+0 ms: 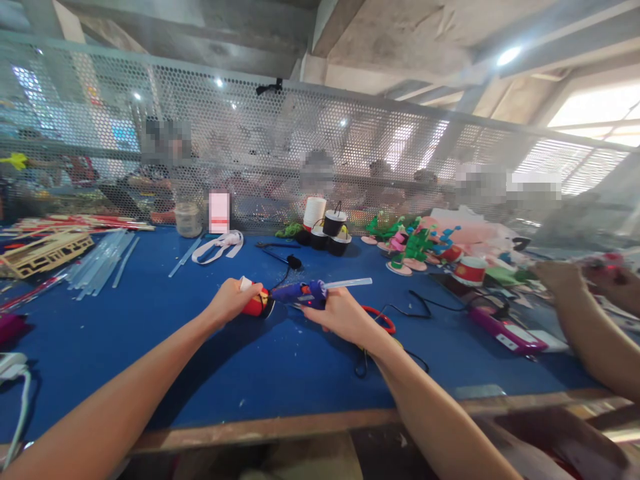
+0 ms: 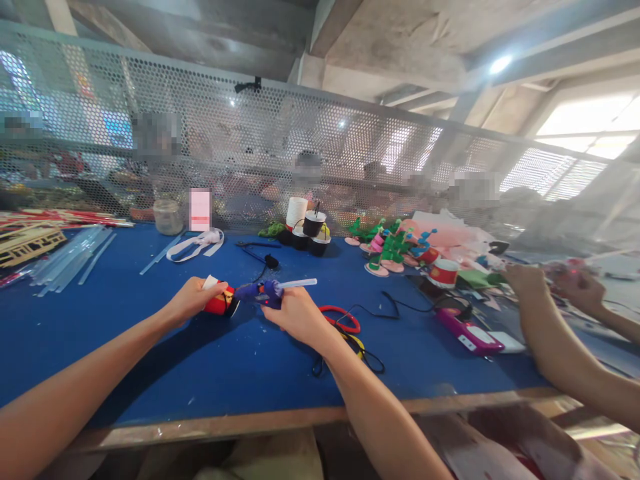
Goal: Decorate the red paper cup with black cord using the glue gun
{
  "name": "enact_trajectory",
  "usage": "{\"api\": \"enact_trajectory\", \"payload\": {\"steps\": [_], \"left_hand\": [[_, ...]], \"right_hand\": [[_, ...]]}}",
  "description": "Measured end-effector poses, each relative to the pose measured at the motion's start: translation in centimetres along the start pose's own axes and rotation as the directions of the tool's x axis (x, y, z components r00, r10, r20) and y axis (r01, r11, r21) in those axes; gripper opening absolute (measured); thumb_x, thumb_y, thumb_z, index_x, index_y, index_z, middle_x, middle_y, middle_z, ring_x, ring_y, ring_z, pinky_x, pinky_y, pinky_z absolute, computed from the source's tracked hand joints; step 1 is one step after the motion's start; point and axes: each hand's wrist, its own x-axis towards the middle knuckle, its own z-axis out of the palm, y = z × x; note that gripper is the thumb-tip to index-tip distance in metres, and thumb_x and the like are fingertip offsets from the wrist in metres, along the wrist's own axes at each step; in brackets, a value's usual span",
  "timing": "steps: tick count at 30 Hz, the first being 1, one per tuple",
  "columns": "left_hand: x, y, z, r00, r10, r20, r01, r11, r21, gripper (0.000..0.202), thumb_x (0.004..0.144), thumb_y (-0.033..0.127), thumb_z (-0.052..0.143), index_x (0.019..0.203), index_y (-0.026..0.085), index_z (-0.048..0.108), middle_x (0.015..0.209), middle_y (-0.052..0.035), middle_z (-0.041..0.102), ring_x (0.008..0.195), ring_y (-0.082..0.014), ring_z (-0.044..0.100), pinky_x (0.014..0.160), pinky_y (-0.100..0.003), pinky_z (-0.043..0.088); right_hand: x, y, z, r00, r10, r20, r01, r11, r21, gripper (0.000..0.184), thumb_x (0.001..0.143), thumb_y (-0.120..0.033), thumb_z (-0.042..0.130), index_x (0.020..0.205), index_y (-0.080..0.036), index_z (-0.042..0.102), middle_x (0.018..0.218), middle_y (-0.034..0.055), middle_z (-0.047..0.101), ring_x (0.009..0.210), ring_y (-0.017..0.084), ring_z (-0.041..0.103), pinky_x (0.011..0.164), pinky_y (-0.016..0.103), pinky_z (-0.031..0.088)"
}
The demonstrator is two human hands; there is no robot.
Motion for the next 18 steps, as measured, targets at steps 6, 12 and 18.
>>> {"api": "enact_trajectory", "payload": {"steps": [6,12,18], "left_hand": [[0.10,-0.08,0.05,1.000,-0.024,-0.011,0.024,1.000,-0.012,0.038,0.060,0.050,0.053,0.052,0.013,0.054,0.043,0.0027,0.044,0.043,-0.0093,0.035,0.044,-0.023,0.021],[0.19,-0.13,0.07,1.000,-0.025,-0.009,0.025,0.999,-0.025,0.039,0.059,0.051,0.053,0.053,0.013,0.055,0.043,0.0020,0.046,0.044,-0.0103,0.038,0.045,-0.023,0.023],[0.13,-0.11,0.08,1.000,-0.027,-0.004,0.027,0.999,-0.026,0.039,0.060,0.052,0.053,0.053,0.013,0.054,0.044,0.0023,0.046,0.044,-0.0103,0.039,0.045,-0.023,0.023]], "right_hand": [[-0.09,0.01,0.12,0.999,-0.038,0.006,0.038,0.999,-0.006,0.023,0.069,-0.019,0.049,0.047,-0.019,0.042,0.036,-0.0054,0.041,0.038,0.009,0.042,0.045,0.020,0.034],[-0.15,0.08,0.30,0.994,-0.113,0.002,0.113,0.992,-0.049,0.018,0.068,-0.017,0.049,0.051,-0.018,0.043,0.041,-0.0052,0.040,0.043,0.009,0.040,0.046,0.020,0.031],[-0.12,0.22,0.35,0.990,-0.139,-0.018,0.137,0.987,-0.087,0.017,0.067,-0.016,0.049,0.050,-0.017,0.046,0.043,-0.0044,0.042,0.046,0.009,0.041,0.047,0.020,0.032]]}}
